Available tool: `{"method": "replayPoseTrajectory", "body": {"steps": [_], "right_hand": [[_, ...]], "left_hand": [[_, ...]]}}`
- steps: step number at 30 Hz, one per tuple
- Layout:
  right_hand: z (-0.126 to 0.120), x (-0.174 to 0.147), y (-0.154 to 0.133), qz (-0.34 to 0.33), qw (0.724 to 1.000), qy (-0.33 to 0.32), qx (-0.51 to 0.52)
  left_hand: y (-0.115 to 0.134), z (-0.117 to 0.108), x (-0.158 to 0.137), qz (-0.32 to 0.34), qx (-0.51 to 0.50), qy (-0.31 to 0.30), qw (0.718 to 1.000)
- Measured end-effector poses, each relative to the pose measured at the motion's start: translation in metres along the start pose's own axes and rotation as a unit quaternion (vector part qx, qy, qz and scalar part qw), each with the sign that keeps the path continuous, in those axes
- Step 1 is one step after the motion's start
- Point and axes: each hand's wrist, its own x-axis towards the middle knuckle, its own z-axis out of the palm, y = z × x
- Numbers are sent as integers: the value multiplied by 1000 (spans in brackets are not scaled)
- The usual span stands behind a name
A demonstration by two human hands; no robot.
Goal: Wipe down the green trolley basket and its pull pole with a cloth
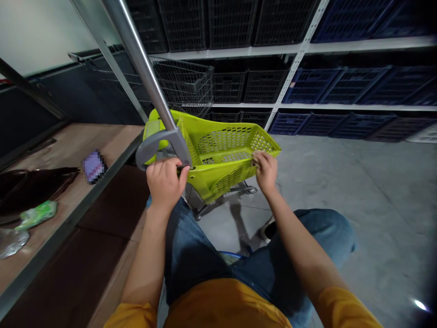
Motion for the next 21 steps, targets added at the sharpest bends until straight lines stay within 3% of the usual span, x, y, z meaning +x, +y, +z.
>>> {"method": "replayPoseTrajectory", "body": {"steps": [4, 6, 9, 14, 18, 21], "right_hand": [[1, 2, 43, 141, 984, 104, -22], [14, -5, 39, 194, 971, 137, -18], [42, -24, 1, 220, 963, 154, 28], [74, -61, -91, 152, 974, 107, 129], [74, -74, -147, 62, 981, 2, 184], [70, -69, -171, 12, 979, -64, 193]], "left_hand": [[1, 0, 0, 2, 5, 11, 1000], [2, 1, 0, -6, -5, 7, 1000], [1, 1, 0, -17, -24, -4, 1000], [-2, 2, 1, -13, -12, -3, 1000], [-4, 3, 4, -15, -13, -7, 1000], [-5, 3, 4, -10, -7, -3, 1000]]}}
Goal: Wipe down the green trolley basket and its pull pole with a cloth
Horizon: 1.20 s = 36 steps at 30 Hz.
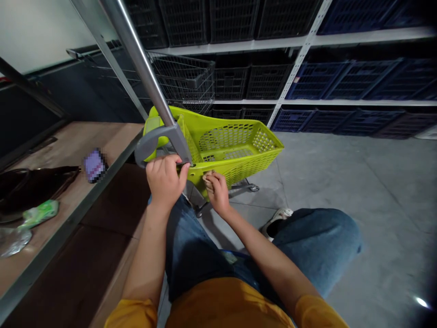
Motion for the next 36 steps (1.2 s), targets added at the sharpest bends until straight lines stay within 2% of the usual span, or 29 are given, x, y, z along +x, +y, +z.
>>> {"method": "replayPoseTrajectory", "body": {"steps": [3, 6, 13, 17, 19, 22, 25, 28, 31, 33, 36], "right_hand": [[0, 7, -6, -9, 1000, -12, -17], [-1, 6, 3, -23, 999, -19, -32], [-3, -22, 32, -40, 995, -75, -51], [5, -35, 39, -24, 995, -60, -72], [10, -45, 42, -40, 994, -75, -73], [17, -56, 43, -92, 983, -133, -83], [18, -46, 29, -144, 974, -139, -110], [12, -13, 3, -190, 969, -119, -105], [8, 16, -16, -202, 969, -105, -99], [11, 19, -16, -203, 968, -99, -111], [22, -7, 6, -216, 957, -128, -147]], "left_hand": [[0, 0, -1, 5, 5, 4, 1000], [0, 0, -2, 5, 7, 3, 1000], [-1, 1, 0, 2, 3, 4, 1000], [-2, 2, 1, 7, 6, 0, 1000], [-3, 2, 1, 4, 6, -1, 1000], [-3, 2, 0, 7, 5, -7, 1000], [-1, 0, 1, 12, 11, -15, 1000], [0, -4, 3, 11, 9, -28, 1000], [1, -8, 5, 12, 0, -49, 999], [0, -11, 5, 15, -5, -59, 998], [0, -13, 5, 19, -5, -65, 998]]}}
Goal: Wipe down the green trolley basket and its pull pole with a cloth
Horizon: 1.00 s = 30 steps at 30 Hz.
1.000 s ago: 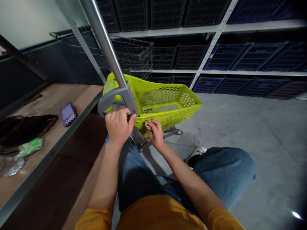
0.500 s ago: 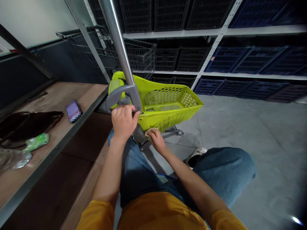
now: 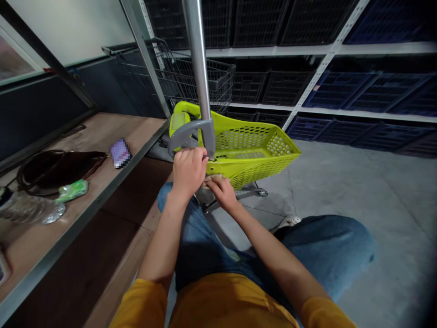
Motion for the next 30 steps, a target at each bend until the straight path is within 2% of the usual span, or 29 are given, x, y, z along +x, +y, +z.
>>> {"method": "replayPoseTrajectory", "body": {"steps": [3, 5, 8, 10, 14, 19, 22, 24, 27, 30], "right_hand": [[30, -51, 11, -16, 995, -100, -20], [46, -85, 21, 20, 986, -167, -22], [59, -120, 36, 117, 974, -190, -36], [60, -126, 43, 134, 975, -177, -29], [41, -107, 43, 111, 988, -101, 24], [-8, -42, 35, 94, 994, 34, 49], [-27, -5, 35, 80, 992, 96, 28], [-31, 5, 37, 53, 993, 107, 0], [-32, -1, 49, 9, 997, 77, -30], [-40, -21, 75, 49, 996, 63, -25]], "left_hand": [[0, 1, 0, 4, 7, 6, 1000], [-1, 2, 0, 8, 12, 14, 1000], [-1, 4, -1, 10, 15, 23, 1000], [0, 5, -2, 13, 15, 29, 999], [0, 6, -2, 11, 9, 39, 999], [-2, 7, -1, 16, 15, 41, 999], [-2, 6, -1, 18, 17, 39, 999], [-2, 5, -2, 20, 14, 38, 999], [-1, 5, -3, 21, 7, 43, 999], [-2, 6, -3, 24, 9, 49, 998]]}}
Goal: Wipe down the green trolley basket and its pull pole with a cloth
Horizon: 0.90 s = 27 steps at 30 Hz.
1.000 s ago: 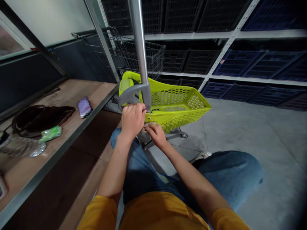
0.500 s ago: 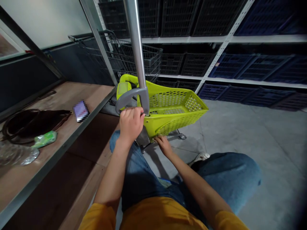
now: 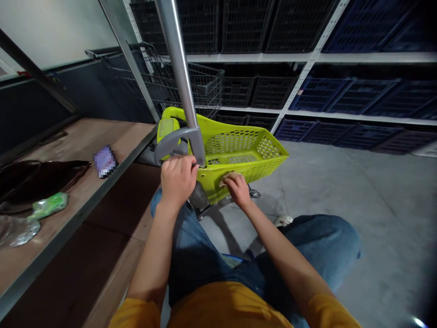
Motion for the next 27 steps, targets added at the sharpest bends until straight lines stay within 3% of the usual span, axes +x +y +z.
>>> {"method": "replayPoseTrajectory", "body": {"steps": [4, 7, 10, 13, 16, 20, 24, 27], "right_hand": [[-25, -13, 50, 134, 988, 78, 2], [-34, -14, 71, 175, 979, 104, 0], [-22, -12, 63, 226, 962, 149, 17], [5, -15, 33, 283, 939, 187, 53], [34, -30, -3, 278, 946, 147, 83], [58, -58, -34, 210, 971, 66, 95], [59, -70, -30, 171, 980, 16, 100], [49, -64, -13, 172, 976, 16, 134]], "left_hand": [[0, 1, 0, -1, -4, 2, 1000], [1, 1, -1, 2, 0, 3, 1000], [2, 1, -1, 2, 4, 3, 1000], [3, 1, -2, -9, 2, 1, 1000], [2, 1, -2, -21, -8, -6, 1000], [1, 0, -2, -24, -5, -13, 1000], [1, 0, -1, -16, 10, -8, 1000], [2, 1, 1, -18, 4, -3, 1000]]}}
